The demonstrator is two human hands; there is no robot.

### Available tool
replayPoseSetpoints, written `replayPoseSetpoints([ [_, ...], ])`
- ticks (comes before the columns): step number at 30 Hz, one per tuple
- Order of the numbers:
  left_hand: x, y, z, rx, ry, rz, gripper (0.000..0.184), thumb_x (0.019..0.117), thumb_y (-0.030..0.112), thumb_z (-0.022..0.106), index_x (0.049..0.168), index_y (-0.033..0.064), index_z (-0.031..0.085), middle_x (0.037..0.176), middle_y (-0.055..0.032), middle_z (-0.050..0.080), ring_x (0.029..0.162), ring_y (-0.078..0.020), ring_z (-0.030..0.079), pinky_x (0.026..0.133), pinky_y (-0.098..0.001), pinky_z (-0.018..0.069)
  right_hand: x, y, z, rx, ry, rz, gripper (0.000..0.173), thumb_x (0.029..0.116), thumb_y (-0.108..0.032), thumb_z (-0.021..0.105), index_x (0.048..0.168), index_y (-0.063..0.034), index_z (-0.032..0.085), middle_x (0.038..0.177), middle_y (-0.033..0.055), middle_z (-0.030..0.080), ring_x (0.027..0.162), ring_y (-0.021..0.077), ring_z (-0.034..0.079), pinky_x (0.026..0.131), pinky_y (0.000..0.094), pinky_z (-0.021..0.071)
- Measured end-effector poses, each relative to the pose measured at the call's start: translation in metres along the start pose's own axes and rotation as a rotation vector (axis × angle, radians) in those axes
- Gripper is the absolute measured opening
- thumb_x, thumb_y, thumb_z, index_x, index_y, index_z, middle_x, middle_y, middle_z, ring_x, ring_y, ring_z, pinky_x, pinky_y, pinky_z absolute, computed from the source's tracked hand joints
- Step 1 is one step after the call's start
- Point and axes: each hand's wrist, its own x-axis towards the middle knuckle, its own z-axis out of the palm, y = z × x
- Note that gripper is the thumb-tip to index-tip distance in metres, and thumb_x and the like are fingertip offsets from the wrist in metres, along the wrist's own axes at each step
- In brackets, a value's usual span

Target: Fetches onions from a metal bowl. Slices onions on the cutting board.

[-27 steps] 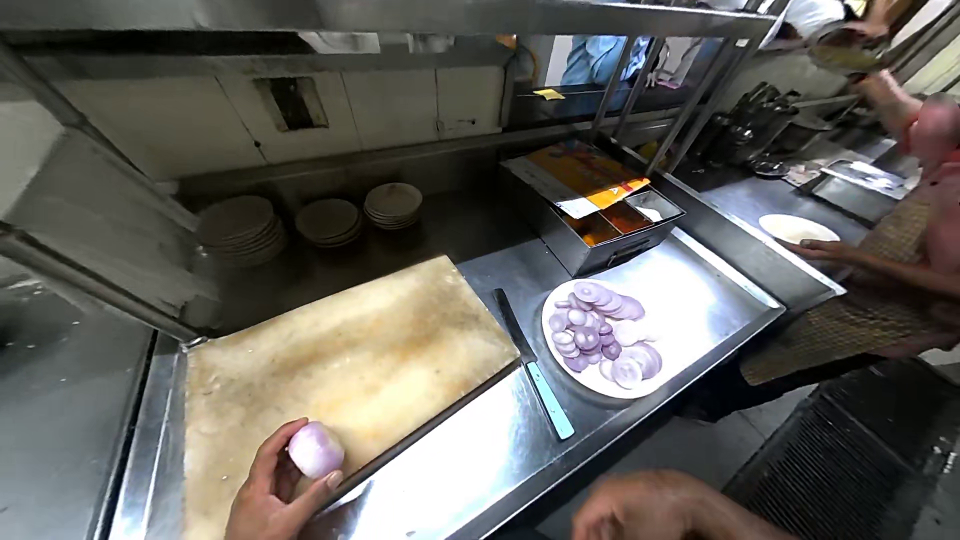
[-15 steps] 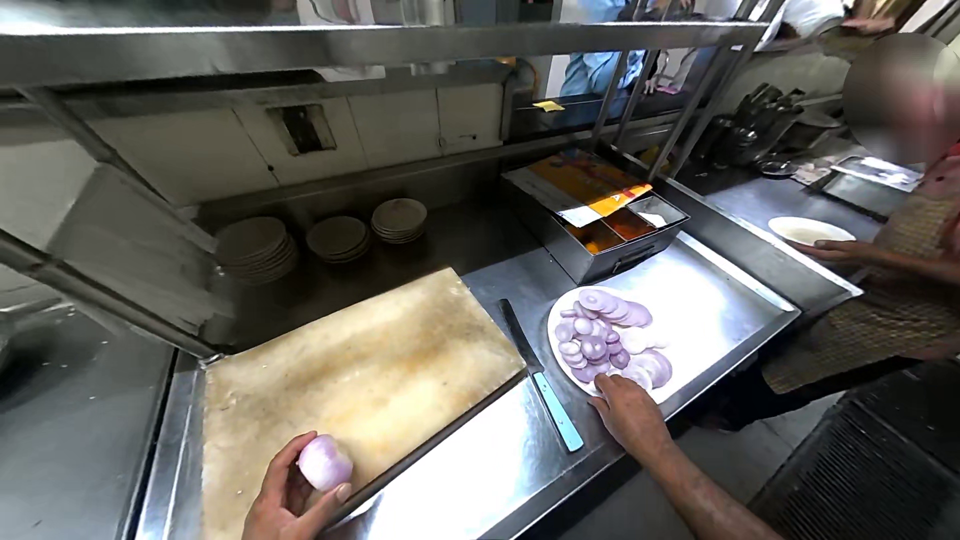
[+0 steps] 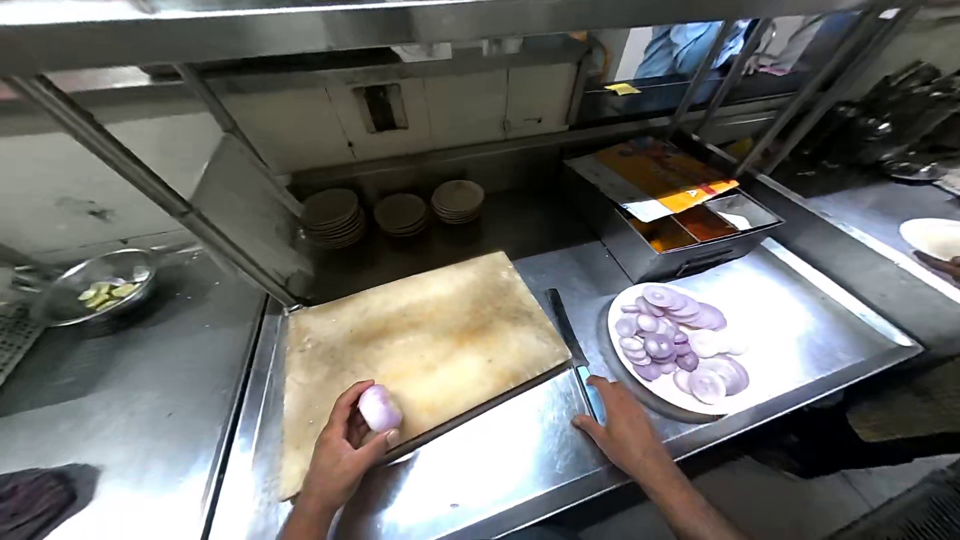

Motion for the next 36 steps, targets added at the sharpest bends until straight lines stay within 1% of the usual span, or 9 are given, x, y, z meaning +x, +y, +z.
replayPoseSetpoints([
  [4, 0.001, 0.001, -0.001, -0.011, -0.009, -0.027, 0.097, 0.0676, 0.038, 0.088, 0.143, -0.0027, 0.043, 0.128, -0.0122, 0.064, 0.109, -0.0156, 0.068, 0.091, -0.0297, 0.0596, 0.012, -0.004, -0.008, 0.108, -0.047, 0.141, 0.067, 0.09, -0.017, 0.068, 0.152, -0.013, 0.043, 0.119, 0.0214, 0.066, 0.105, 0.0386, 0.067, 0.091, 0.0573, 0.0533],
  [6, -0.001, 0.001, -0.005, 0.003, -0.005, -0.043, 0.097, 0.0675, 0.038, 0.088, 0.144, -0.0025, 0.044, 0.131, -0.0137, 0.063, 0.113, -0.0171, 0.067, 0.095, -0.0311, 0.0585, 0.014, 0.004, -0.009, 0.268, -0.063, 0.194, 0.064, 0.0912, -0.013, 0.065, 0.151, -0.0122, 0.043, 0.108, 0.0218, 0.067, 0.092, 0.0374, 0.067, 0.082, 0.058, 0.0537],
  [7, 0.0, 0.001, -0.005, 0.005, -0.012, -0.048, 0.096, 0.0679, 0.037, 0.088, 0.144, -0.0022, 0.045, 0.132, -0.0144, 0.063, 0.115, -0.0182, 0.066, 0.097, -0.0323, 0.058, 0.015, 0.011, -0.007, 0.35, -0.067, 0.206, 0.062, 0.0918, -0.012, 0.063, 0.151, -0.0112, 0.043, 0.11, 0.0221, 0.067, 0.092, 0.0362, 0.067, 0.081, 0.0568, 0.0537],
  [11, 0.005, 0.006, -0.001, 0.006, -0.013, -0.106, 0.088, 0.0704, 0.022, 0.086, 0.145, 0.0004, 0.044, 0.136, -0.0161, 0.06, 0.121, -0.0223, 0.064, 0.101, -0.0371, 0.0564, -0.009, 0.016, 0.008, 0.7, 0.026, 0.132, 0.054, 0.0954, -0.011, 0.06, 0.147, -0.0039, 0.044, 0.103, 0.0173, 0.065, 0.073, 0.0241, 0.064, 0.064, 0.0438, 0.0558],
  [14, 0.016, 0.01, 0.014, 0.007, -0.046, -0.108, 0.082, 0.0737, 0.012, 0.084, 0.146, 0.0052, 0.045, 0.136, -0.014, 0.061, 0.117, -0.0218, 0.066, 0.099, -0.0382, 0.0577, -0.026, -0.007, 0.008, 0.916, 0.0, 0.079, 0.059, 0.0917, -0.004, 0.054, 0.147, -0.0048, 0.033, 0.079, 0.0081, 0.061, 0.05, 0.0181, 0.062, 0.045, 0.0365, 0.057],
  [21, 0.045, -0.004, 0.058, 0.305, -0.111, 0.13, 0.067, 0.0799, 0.012, 0.082, 0.14, 0.0042, 0.054, 0.14, -0.0118, 0.058, 0.127, -0.017, 0.058, 0.109, -0.0365, 0.0498, -0.034, -0.052, 0.008, 0.645, -0.318, -0.11, 0.051, 0.099, -0.023, 0.052, 0.147, -0.0086, 0.041, 0.077, 0.0068, 0.062, 0.053, 0.0187, 0.061, 0.05, 0.0374, 0.0556],
  [25, 0.043, -0.007, 0.058, 0.368, -0.11, 0.203, 0.062, 0.0863, 0.025, 0.079, 0.14, 0.0041, 0.056, 0.143, -0.0131, 0.055, 0.133, -0.0184, 0.054, 0.111, -0.0371, 0.0472, -0.029, -0.073, 0.02, 0.508, -0.395, -0.161, 0.047, 0.1023, -0.031, 0.051, 0.145, -0.0121, 0.046, 0.08, 0.0088, 0.064, 0.056, 0.0217, 0.062, 0.054, 0.0413, 0.0563],
  [28, 0.041, -0.009, 0.058, 0.344, -0.089, 0.21, 0.057, 0.0916, 0.031, 0.074, 0.14, 0.0066, 0.058, 0.141, -0.0112, 0.056, 0.131, -0.0169, 0.055, 0.109, -0.0365, 0.0492, -0.026, -0.085, 0.026, 0.407, -0.445, -0.183, 0.044, 0.1037, -0.035, 0.051, 0.143, -0.0157, 0.048, 0.082, 0.0093, 0.065, 0.059, 0.0237, 0.065, 0.058, 0.0442, 0.0576],
  [36, 0.04, -0.009, 0.059, 0.361, -0.073, 0.194, 0.051, 0.0906, 0.031, 0.077, 0.138, 0.0183, 0.064, 0.138, -0.0055, 0.057, 0.124, -0.0123, 0.058, 0.102, -0.0338, 0.0545, -0.034, -0.105, 0.011, 0.23, -0.474, -0.203, 0.043, 0.1048, -0.036, 0.052, 0.14, -0.012, 0.049, 0.083, 0.0127, 0.066, 0.066, 0.0294, 0.067, 0.064, 0.0502, 0.0575],
])
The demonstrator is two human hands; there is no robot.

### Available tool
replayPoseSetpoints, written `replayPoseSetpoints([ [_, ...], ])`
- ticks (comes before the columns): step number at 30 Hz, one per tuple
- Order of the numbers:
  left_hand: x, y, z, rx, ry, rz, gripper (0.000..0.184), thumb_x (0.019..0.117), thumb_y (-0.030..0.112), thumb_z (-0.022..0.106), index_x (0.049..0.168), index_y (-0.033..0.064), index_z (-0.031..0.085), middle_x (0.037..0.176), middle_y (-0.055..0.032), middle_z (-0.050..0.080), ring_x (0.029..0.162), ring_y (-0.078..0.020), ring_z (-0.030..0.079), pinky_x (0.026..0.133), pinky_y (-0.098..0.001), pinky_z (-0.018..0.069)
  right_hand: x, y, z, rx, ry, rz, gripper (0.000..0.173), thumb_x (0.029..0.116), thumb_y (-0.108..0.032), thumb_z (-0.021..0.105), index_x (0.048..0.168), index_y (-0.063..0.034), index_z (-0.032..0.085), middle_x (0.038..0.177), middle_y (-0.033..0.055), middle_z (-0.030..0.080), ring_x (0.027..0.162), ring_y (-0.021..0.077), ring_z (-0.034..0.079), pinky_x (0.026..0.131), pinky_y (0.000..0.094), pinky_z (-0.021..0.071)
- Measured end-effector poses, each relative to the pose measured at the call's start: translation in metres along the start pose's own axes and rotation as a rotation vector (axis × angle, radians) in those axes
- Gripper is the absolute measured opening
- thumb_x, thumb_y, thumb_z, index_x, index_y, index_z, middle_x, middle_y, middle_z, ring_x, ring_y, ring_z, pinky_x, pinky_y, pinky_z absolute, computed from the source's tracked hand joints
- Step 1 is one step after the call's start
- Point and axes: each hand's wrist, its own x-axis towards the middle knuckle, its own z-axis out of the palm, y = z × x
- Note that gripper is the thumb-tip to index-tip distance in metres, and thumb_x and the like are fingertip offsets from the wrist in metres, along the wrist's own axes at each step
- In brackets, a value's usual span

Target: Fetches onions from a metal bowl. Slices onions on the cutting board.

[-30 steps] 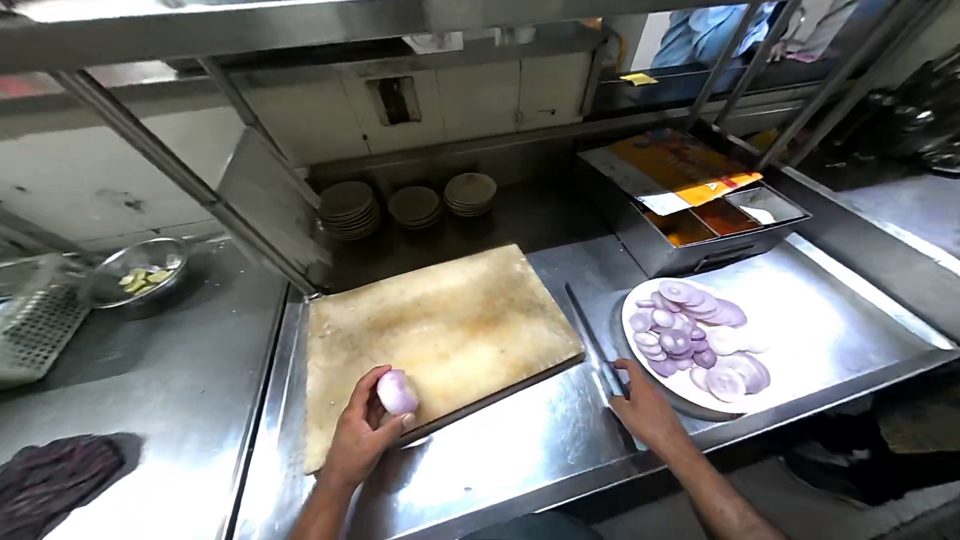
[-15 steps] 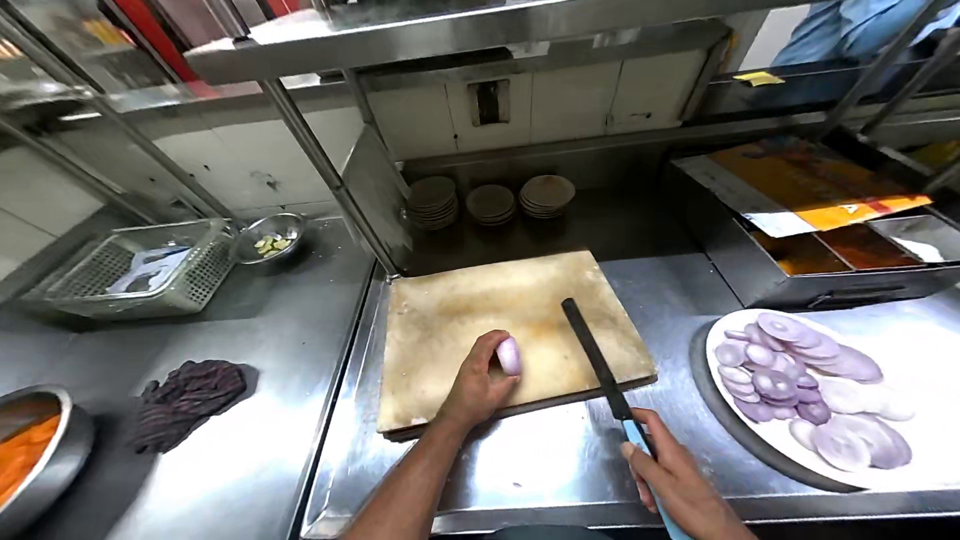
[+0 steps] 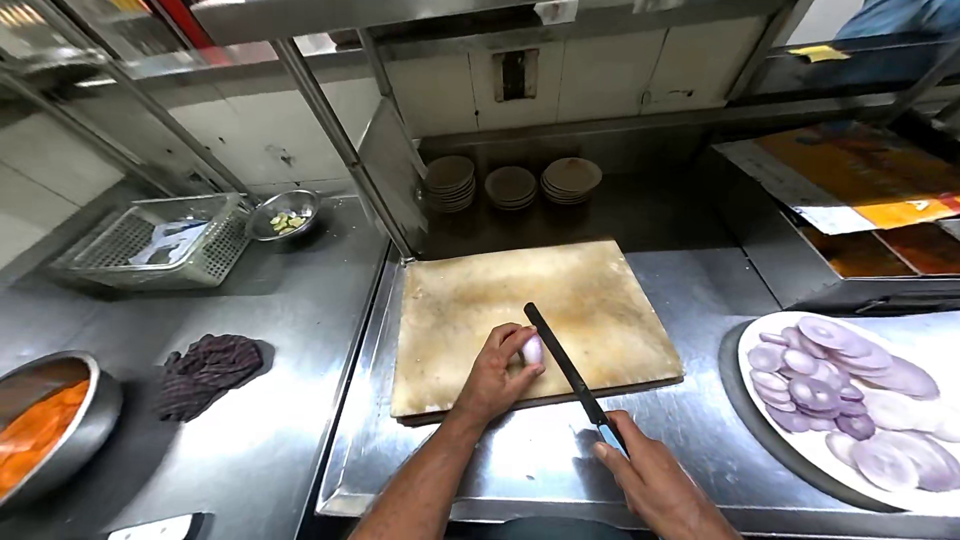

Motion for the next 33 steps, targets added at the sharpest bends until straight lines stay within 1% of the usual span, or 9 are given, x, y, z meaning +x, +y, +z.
replayPoseSetpoints([
  [5, 0.001, 0.002, 0.003, 0.027, 0.005, -0.031, 0.053, 0.0889, 0.034, 0.079, 0.139, 0.0225, 0.064, 0.134, -0.0044, 0.058, 0.117, -0.0117, 0.061, 0.096, -0.0327, 0.0567, -0.006, -0.013, -0.009, -0.054, -0.046, 0.035, 0.042, 0.1056, -0.036, 0.052, 0.139, -0.0099, 0.048, 0.083, 0.0143, 0.065, 0.068, 0.0317, 0.067, 0.066, 0.0515, 0.0564],
  [10, 0.002, 0.002, 0.003, 0.044, 0.026, -0.017, 0.053, 0.0882, 0.035, 0.079, 0.138, 0.0215, 0.065, 0.131, -0.0068, 0.059, 0.115, -0.0141, 0.061, 0.096, -0.0341, 0.0567, -0.003, -0.031, -0.015, -0.163, -0.125, 0.073, 0.043, 0.1073, -0.035, 0.049, 0.137, -0.0041, 0.045, 0.084, 0.0183, 0.065, 0.076, 0.0374, 0.068, 0.073, 0.0543, 0.0557],
  [14, 0.003, 0.0, 0.005, 0.049, 0.037, 0.008, 0.054, 0.0884, 0.037, 0.079, 0.138, 0.0204, 0.065, 0.126, -0.008, 0.06, 0.105, -0.0127, 0.064, 0.088, -0.0312, 0.0593, 0.015, -0.045, -0.014, -0.246, -0.139, 0.103, 0.043, 0.1085, -0.035, 0.047, 0.139, -0.0052, 0.042, 0.09, 0.0184, 0.065, 0.084, 0.0372, 0.069, 0.078, 0.0532, 0.056],
  [17, 0.004, 0.001, 0.004, 0.055, 0.025, -0.012, 0.055, 0.0876, 0.036, 0.08, 0.138, 0.0209, 0.065, 0.127, -0.0072, 0.06, 0.111, -0.0136, 0.063, 0.093, -0.0332, 0.0578, 0.04, -0.064, -0.015, -0.308, -0.128, 0.109, 0.041, 0.1097, -0.034, 0.045, 0.14, -0.0061, 0.041, 0.097, 0.0182, 0.066, 0.093, 0.0364, 0.069, 0.085, 0.052, 0.055],
  [21, 0.006, 0.003, 0.004, 0.085, 0.027, -0.011, 0.054, 0.0884, 0.037, 0.079, 0.138, 0.0214, 0.065, 0.127, -0.0065, 0.061, 0.112, -0.0139, 0.062, 0.095, -0.0339, 0.0572, 0.071, -0.081, -0.015, -0.357, -0.081, 0.061, 0.036, 0.1096, -0.033, 0.045, 0.136, -0.0081, 0.044, 0.096, 0.0163, 0.066, 0.093, 0.0349, 0.069, 0.084, 0.0508, 0.0557],
  [23, 0.006, 0.002, 0.005, 0.096, 0.032, -0.004, 0.055, 0.0879, 0.038, 0.079, 0.138, 0.0217, 0.065, 0.127, -0.0064, 0.061, 0.112, -0.0138, 0.063, 0.095, -0.0338, 0.0572, 0.067, -0.071, -0.009, -0.377, -0.1, 0.092, 0.036, 0.1098, -0.033, 0.044, 0.136, -0.0081, 0.043, 0.098, 0.0172, 0.066, 0.094, 0.036, 0.069, 0.084, 0.0519, 0.0557],
  [27, 0.009, 0.001, 0.005, 0.071, 0.066, 0.005, 0.055, 0.0874, 0.039, 0.08, 0.137, 0.0213, 0.066, 0.127, -0.0061, 0.062, 0.112, -0.0133, 0.063, 0.094, -0.0337, 0.0578, 0.013, -0.016, 0.013, -0.353, -0.165, 0.233, 0.045, 0.1093, -0.032, 0.044, 0.143, -0.003, 0.042, 0.104, 0.0261, 0.069, 0.1, 0.0455, 0.07, 0.086, 0.0598, 0.0545],
  [30, 0.005, 0.002, 0.002, -0.017, 0.057, -0.024, 0.054, 0.0872, 0.035, 0.081, 0.137, 0.0183, 0.066, 0.129, -0.0061, 0.062, 0.114, -0.0135, 0.063, 0.096, -0.0345, 0.0575, -0.016, 0.007, 0.007, -0.244, -0.178, 0.204, 0.046, 0.1075, -0.032, 0.05, 0.14, -0.0005, 0.045, 0.096, 0.0267, 0.069, 0.092, 0.0462, 0.07, 0.081, 0.0613, 0.0545],
  [33, 0.006, 0.001, -0.002, -0.191, 0.123, -0.073, 0.057, 0.0887, 0.029, 0.079, 0.139, 0.0106, 0.062, 0.131, -0.0091, 0.062, 0.112, -0.0156, 0.066, 0.096, -0.0352, 0.0586, -0.006, 0.017, -0.017, -0.216, -0.07, 0.09, 0.044, 0.1067, -0.035, 0.05, 0.139, -0.0045, 0.047, 0.087, 0.022, 0.066, 0.081, 0.0421, 0.068, 0.074, 0.0602, 0.0545],
])
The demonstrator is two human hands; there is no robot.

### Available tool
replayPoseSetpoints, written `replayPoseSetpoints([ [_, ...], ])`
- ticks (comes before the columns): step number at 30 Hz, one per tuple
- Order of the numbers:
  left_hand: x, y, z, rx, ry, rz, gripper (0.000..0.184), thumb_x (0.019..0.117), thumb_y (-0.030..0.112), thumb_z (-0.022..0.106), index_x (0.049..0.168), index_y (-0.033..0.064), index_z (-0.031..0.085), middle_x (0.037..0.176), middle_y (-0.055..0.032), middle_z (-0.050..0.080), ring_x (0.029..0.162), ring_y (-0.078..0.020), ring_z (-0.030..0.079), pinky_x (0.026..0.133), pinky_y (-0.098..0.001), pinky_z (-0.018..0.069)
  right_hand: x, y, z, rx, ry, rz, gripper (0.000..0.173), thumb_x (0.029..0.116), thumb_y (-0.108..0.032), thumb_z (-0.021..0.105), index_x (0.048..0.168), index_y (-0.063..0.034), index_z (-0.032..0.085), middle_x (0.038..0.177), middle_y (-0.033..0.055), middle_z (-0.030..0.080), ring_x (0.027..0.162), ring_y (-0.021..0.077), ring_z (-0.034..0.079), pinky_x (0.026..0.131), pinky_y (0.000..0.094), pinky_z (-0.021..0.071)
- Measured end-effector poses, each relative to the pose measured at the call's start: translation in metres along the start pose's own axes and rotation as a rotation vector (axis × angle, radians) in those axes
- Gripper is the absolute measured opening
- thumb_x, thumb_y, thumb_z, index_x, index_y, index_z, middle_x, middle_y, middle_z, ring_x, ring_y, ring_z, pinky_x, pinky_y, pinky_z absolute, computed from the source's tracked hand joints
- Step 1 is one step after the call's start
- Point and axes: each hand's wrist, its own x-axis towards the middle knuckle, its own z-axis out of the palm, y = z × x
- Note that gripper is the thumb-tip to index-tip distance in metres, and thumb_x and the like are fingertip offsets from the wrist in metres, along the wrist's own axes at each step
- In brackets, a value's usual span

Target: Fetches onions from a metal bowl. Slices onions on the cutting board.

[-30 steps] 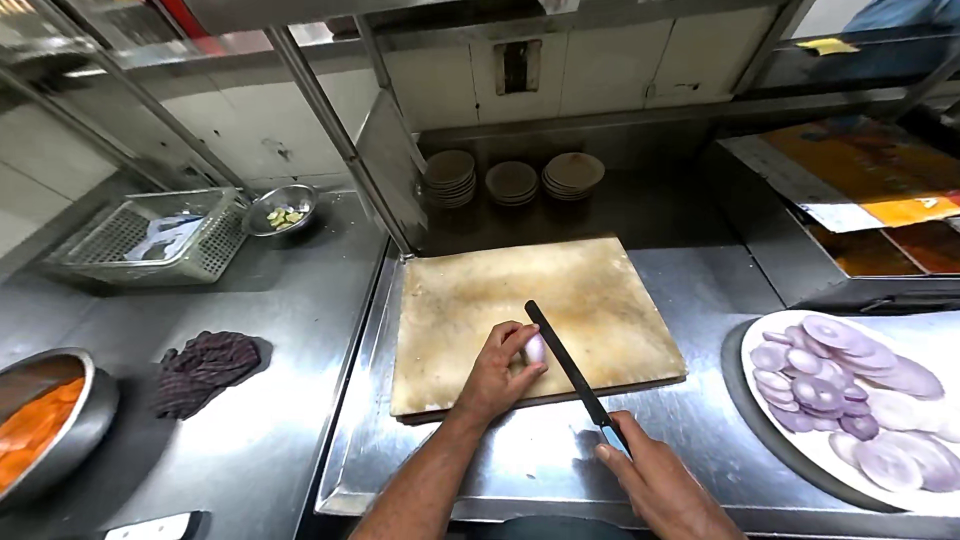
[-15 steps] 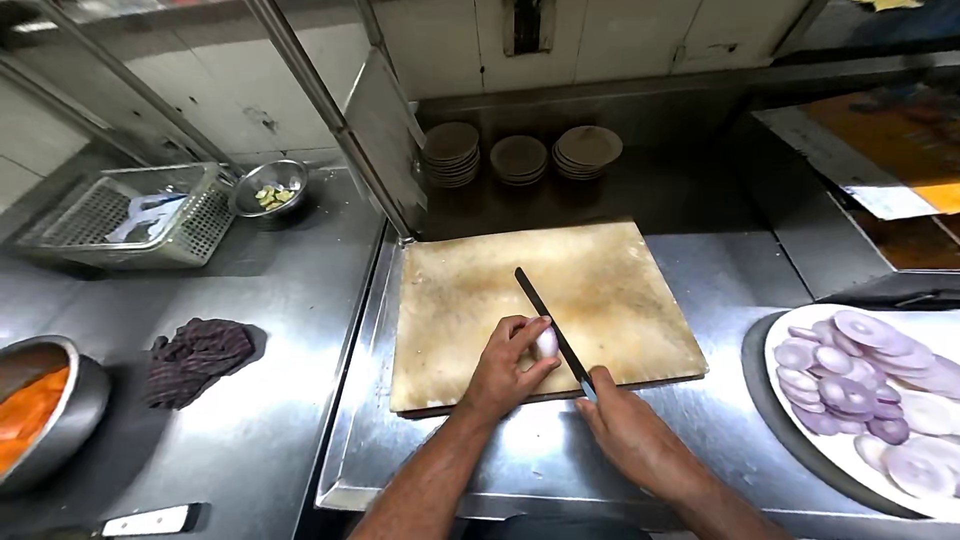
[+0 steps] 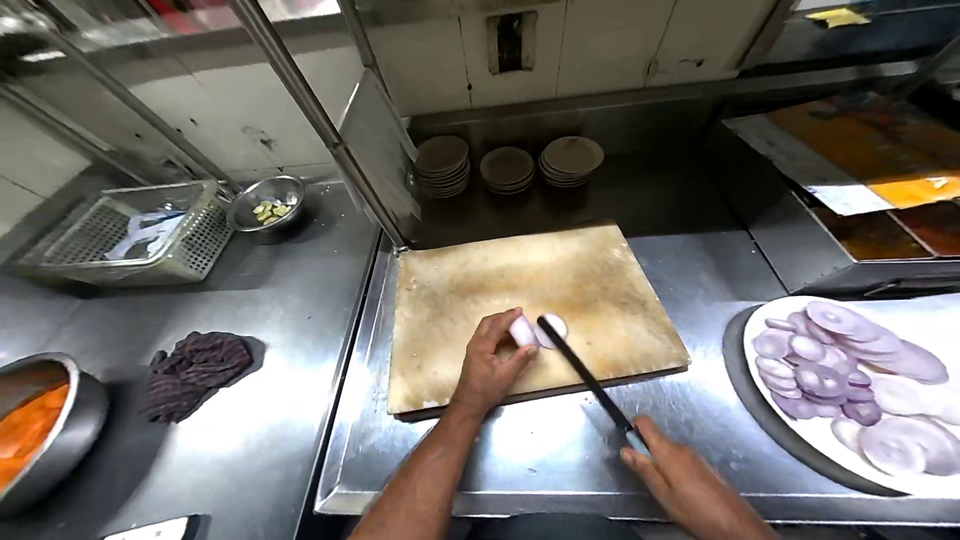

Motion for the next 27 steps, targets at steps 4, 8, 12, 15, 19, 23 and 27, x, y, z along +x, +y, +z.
replayPoseSetpoints([
  [4, -0.002, 0.0, -0.003, -0.146, 0.104, -0.082, 0.065, 0.0929, 0.036, 0.073, 0.147, 0.008, 0.051, 0.133, -0.0128, 0.06, 0.11, -0.0178, 0.066, 0.096, -0.0365, 0.0577, 0.032, -0.015, -0.029, -0.298, 0.143, 0.062, 0.04, 0.1083, -0.032, 0.047, 0.142, -0.0119, 0.049, 0.107, 0.0212, 0.07, 0.098, 0.0428, 0.07, 0.084, 0.0593, 0.0541],
  [8, -0.003, -0.001, -0.004, -0.156, 0.134, -0.076, 0.065, 0.0925, 0.036, 0.073, 0.146, 0.0074, 0.051, 0.139, -0.0123, 0.055, 0.11, -0.0165, 0.065, 0.094, -0.0347, 0.0578, 0.02, 0.0, -0.022, -0.489, 0.17, -0.053, 0.03, 0.1072, -0.027, 0.05, 0.135, -0.0171, 0.057, 0.105, 0.0216, 0.07, 0.089, 0.0445, 0.071, 0.073, 0.0598, 0.056],
  [12, -0.003, 0.0, -0.003, -0.133, 0.082, -0.042, 0.061, 0.0927, 0.03, 0.074, 0.145, 0.0067, 0.053, 0.141, -0.0124, 0.054, 0.113, -0.0176, 0.065, 0.096, -0.0355, 0.0578, -0.023, 0.043, -0.015, -0.362, 0.002, -0.227, 0.031, 0.1043, -0.028, 0.058, 0.131, -0.0135, 0.063, 0.099, 0.0231, 0.071, 0.087, 0.0469, 0.071, 0.072, 0.0659, 0.0548],
  [15, -0.003, 0.0, 0.001, -0.017, -0.005, 0.017, 0.056, 0.0896, 0.023, 0.078, 0.14, 0.0088, 0.06, 0.14, -0.0106, 0.056, 0.117, -0.0164, 0.063, 0.098, -0.0354, 0.0574, -0.037, 0.053, -0.015, -0.096, -0.074, -0.227, 0.042, 0.1059, -0.03, 0.054, 0.137, -0.0025, 0.056, 0.095, 0.0258, 0.07, 0.086, 0.0465, 0.07, 0.077, 0.0665, 0.0531],
  [19, -0.002, -0.003, 0.005, 0.121, -0.033, 0.087, 0.052, 0.0857, 0.022, 0.083, 0.134, 0.0123, 0.066, 0.138, -0.0083, 0.059, 0.12, -0.0155, 0.062, 0.102, -0.036, 0.0558, -0.024, 0.024, -0.002, 0.193, 0.067, -0.135, 0.046, 0.106, -0.039, 0.05, 0.139, -0.0068, 0.048, 0.076, 0.0134, 0.065, 0.061, 0.0304, 0.067, 0.061, 0.0525, 0.0583],
  [23, -0.003, -0.004, 0.006, 0.174, -0.016, 0.091, 0.051, 0.0849, 0.026, 0.083, 0.133, 0.0152, 0.068, 0.137, -0.0075, 0.06, 0.12, -0.0152, 0.062, 0.101, -0.0362, 0.0558, 0.0, -0.016, -0.002, 0.16, 0.047, -0.074, 0.043, 0.106, -0.04, 0.049, 0.14, -0.0135, 0.048, 0.08, 0.0123, 0.065, 0.063, 0.0295, 0.067, 0.063, 0.0502, 0.0578],
  [27, -0.004, -0.002, 0.005, 0.189, -0.021, 0.087, 0.051, 0.0862, 0.028, 0.082, 0.134, 0.017, 0.068, 0.137, -0.008, 0.058, 0.12, -0.0156, 0.062, 0.099, -0.0358, 0.0566, 0.005, -0.03, -0.004, 0.085, 0.023, -0.042, 0.043, 0.1067, -0.04, 0.049, 0.14, -0.0137, 0.047, 0.083, 0.0131, 0.065, 0.068, 0.0309, 0.068, 0.067, 0.0503, 0.0572],
])
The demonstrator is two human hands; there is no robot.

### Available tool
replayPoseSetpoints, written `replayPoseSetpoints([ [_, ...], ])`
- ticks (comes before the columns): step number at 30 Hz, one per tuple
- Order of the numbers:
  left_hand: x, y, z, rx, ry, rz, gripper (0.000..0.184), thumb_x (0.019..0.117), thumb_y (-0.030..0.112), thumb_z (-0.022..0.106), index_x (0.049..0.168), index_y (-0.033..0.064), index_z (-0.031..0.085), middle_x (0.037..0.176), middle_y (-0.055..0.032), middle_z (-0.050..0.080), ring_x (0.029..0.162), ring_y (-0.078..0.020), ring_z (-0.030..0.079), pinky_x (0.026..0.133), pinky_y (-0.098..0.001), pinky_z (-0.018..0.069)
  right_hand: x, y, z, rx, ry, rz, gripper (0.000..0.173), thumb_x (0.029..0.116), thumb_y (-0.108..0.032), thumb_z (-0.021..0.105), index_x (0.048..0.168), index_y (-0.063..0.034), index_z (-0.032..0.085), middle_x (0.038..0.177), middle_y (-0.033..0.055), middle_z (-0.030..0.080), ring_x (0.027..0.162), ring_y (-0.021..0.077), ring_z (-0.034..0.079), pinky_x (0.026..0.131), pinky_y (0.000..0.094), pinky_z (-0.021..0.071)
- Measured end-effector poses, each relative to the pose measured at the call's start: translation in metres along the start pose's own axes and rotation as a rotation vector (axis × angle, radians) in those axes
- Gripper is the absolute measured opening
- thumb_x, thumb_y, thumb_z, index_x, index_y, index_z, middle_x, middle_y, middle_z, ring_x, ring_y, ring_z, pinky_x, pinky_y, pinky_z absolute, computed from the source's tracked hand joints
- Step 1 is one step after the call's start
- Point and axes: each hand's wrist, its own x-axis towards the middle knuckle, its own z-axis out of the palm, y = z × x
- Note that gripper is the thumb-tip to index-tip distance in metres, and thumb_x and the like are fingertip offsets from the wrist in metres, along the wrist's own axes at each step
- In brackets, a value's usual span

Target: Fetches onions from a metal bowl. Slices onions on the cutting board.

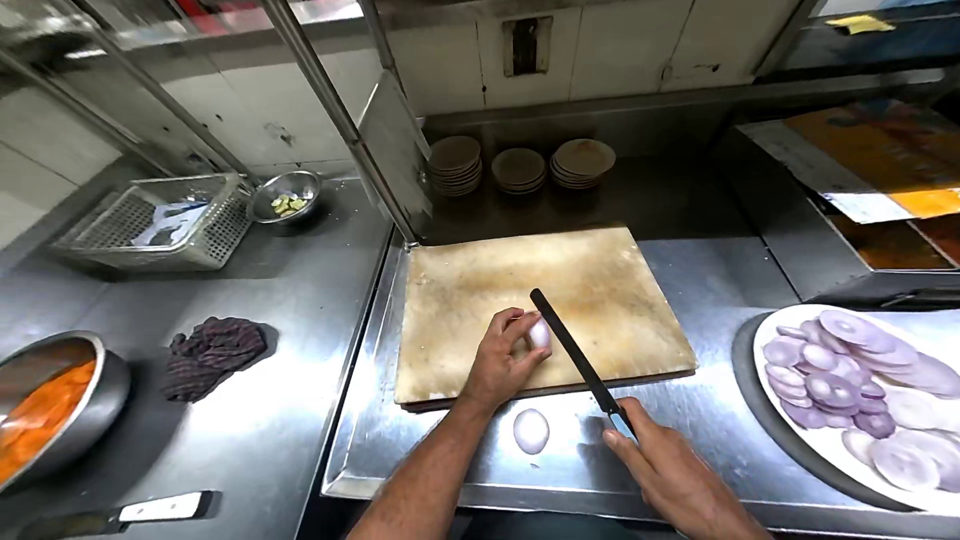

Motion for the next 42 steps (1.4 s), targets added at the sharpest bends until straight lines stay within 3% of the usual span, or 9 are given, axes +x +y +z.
replayPoseSetpoints([
  [6, -0.001, 0.001, 0.0, 0.02, 0.017, -0.002, 0.05, 0.0871, 0.03, 0.081, 0.134, 0.0197, 0.068, 0.131, -0.0062, 0.06, 0.116, -0.013, 0.061, 0.097, -0.0324, 0.0562, -0.01, -0.002, -0.005, -0.082, 0.006, -0.056, 0.045, 0.1061, -0.038, 0.049, 0.138, -0.0063, 0.048, 0.08, 0.0155, 0.065, 0.072, 0.0357, 0.067, 0.068, 0.0539, 0.0547],
  [10, -0.001, 0.001, 0.0, 0.007, 0.028, -0.013, 0.051, 0.0864, 0.028, 0.082, 0.134, 0.0187, 0.068, 0.127, -0.0073, 0.061, 0.112, -0.0128, 0.063, 0.094, -0.0309, 0.0581, -0.009, -0.018, -0.011, -0.146, -0.055, 0.01, 0.044, 0.1072, -0.035, 0.05, 0.136, -0.0025, 0.046, 0.083, 0.0194, 0.065, 0.078, 0.0401, 0.068, 0.073, 0.0556, 0.0547],
  [15, 0.0, 0.002, 0.0, 0.018, 0.033, -0.005, 0.05, 0.0869, 0.03, 0.082, 0.134, 0.0177, 0.069, 0.123, -0.007, 0.063, 0.109, -0.0121, 0.064, 0.093, -0.0303, 0.0579, 0.021, -0.044, -0.016, -0.237, -0.088, 0.036, 0.042, 0.1094, -0.035, 0.045, 0.138, -0.0043, 0.044, 0.092, 0.0192, 0.066, 0.089, 0.039, 0.069, 0.082, 0.0538, 0.0548],
  [19, 0.001, 0.002, 0.0, 0.023, 0.036, -0.004, 0.051, 0.0868, 0.029, 0.082, 0.134, 0.0169, 0.068, 0.121, -0.0078, 0.063, 0.107, -0.0132, 0.065, 0.092, -0.0312, 0.0585, 0.062, -0.066, -0.013, -0.268, -0.04, -0.003, 0.035, 0.1091, -0.034, 0.046, 0.134, -0.0089, 0.045, 0.092, 0.0147, 0.065, 0.089, 0.0339, 0.069, 0.081, 0.0501, 0.0557],
  [23, -0.001, 0.0, 0.001, 0.019, 0.048, -0.009, 0.05, 0.086, 0.03, 0.083, 0.133, 0.0188, 0.069, 0.121, -0.0055, 0.063, 0.107, -0.0114, 0.065, 0.091, -0.0296, 0.059, 0.032, -0.025, 0.017, -0.297, -0.113, 0.116, 0.041, 0.1096, -0.033, 0.043, 0.14, -0.0047, 0.043, 0.101, 0.023, 0.069, 0.097, 0.0426, 0.07, 0.084, 0.0568, 0.0554],
  [27, -0.003, 0.0, 0.001, 0.009, 0.061, -0.004, 0.048, 0.0854, 0.03, 0.083, 0.13, 0.0188, 0.071, 0.119, -0.0041, 0.064, 0.107, -0.011, 0.064, 0.091, -0.0297, 0.0582, -0.005, 0.003, 0.026, -0.186, -0.142, 0.166, 0.046, 0.1081, -0.034, 0.049, 0.141, -0.0019, 0.044, 0.097, 0.0255, 0.07, 0.094, 0.045, 0.07, 0.082, 0.0593, 0.055],
  [34, -0.001, 0.002, 0.0, -0.002, 0.058, -0.021, 0.049, 0.083, 0.027, 0.085, 0.13, 0.018, 0.072, 0.118, -0.0045, 0.064, 0.104, -0.0107, 0.064, 0.088, -0.0287, 0.0584, -0.004, 0.005, -0.001, -0.043, -0.005, -0.034, 0.043, 0.1057, -0.033, 0.053, 0.135, -0.0022, 0.047, 0.082, 0.0184, 0.065, 0.073, 0.0376, 0.068, 0.069, 0.0544, 0.0558],
  [42, -0.001, 0.0, 0.0, 0.004, 0.068, 0.007, 0.047, 0.0829, 0.027, 0.085, 0.127, 0.0143, 0.073, 0.119, -0.0067, 0.065, 0.105, -0.0117, 0.065, 0.089, -0.0294, 0.0588, -0.014, -0.006, -0.008, -0.107, -0.007, -0.032, 0.044, 0.1058, -0.033, 0.053, 0.135, -0.0005, 0.048, 0.081, 0.0204, 0.066, 0.075, 0.0406, 0.068, 0.07, 0.0566, 0.055],
])
